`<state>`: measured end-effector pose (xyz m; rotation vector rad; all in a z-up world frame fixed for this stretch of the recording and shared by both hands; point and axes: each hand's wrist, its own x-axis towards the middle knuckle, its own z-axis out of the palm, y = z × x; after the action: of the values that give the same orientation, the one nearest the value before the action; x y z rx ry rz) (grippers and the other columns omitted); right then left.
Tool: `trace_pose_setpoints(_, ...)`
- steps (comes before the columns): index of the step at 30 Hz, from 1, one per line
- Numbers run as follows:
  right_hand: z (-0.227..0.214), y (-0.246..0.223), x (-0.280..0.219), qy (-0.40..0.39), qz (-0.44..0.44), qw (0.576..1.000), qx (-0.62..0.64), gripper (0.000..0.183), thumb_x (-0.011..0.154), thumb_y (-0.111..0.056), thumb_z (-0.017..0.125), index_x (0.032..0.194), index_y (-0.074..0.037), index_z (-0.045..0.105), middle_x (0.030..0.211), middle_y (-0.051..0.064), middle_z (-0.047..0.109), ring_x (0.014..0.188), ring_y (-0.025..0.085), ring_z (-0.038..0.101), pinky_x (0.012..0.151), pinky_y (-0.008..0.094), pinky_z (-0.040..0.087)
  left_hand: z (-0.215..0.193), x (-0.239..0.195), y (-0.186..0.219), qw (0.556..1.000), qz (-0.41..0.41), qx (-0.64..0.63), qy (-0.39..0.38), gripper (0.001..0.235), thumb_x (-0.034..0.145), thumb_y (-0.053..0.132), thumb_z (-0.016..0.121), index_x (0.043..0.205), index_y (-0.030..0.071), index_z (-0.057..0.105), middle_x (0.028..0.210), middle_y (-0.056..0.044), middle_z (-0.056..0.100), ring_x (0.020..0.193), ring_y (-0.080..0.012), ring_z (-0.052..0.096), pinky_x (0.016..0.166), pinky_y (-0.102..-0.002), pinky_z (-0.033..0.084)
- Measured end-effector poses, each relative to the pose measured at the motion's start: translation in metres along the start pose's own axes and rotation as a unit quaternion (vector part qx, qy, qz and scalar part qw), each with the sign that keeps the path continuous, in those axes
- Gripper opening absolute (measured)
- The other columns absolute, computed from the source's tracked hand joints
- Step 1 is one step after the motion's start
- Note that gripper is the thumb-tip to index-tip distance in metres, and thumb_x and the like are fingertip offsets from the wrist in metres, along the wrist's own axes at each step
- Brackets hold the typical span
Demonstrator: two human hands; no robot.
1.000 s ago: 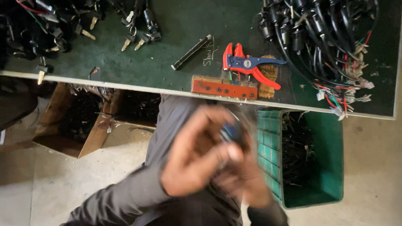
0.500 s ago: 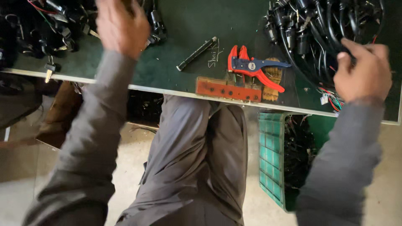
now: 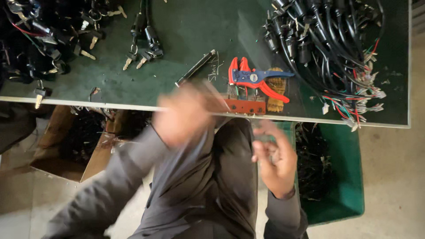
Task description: The person assembles ignition switch cylinders by inserting keys and connecting multi-colored wire harnesses to a test board. They repeatedly test the connection and place the completed units on the table.
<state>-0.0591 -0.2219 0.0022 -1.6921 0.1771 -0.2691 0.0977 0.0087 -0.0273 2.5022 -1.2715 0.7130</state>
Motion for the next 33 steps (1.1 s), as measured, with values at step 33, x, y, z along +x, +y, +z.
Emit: trace_pose_setpoints(33,0.018,-0.009,-0.034,0.057,0.013,0.996,-0.07,0.007,0.097,0.004,0.07,0.103,0.005,0.07,0.093,0.01,0.074,0.067,0.008,0.062,0.058,0.02,0.048,-0.047,-0.007,0.114,0.669,-0.395,-0.629,0.02,0.012,0.089,0.009,0.081,0.095,0.001,0.075,0.089,-0.001,0.07,0.079,-0.0021,0.058,0.067,-0.022,0.047)
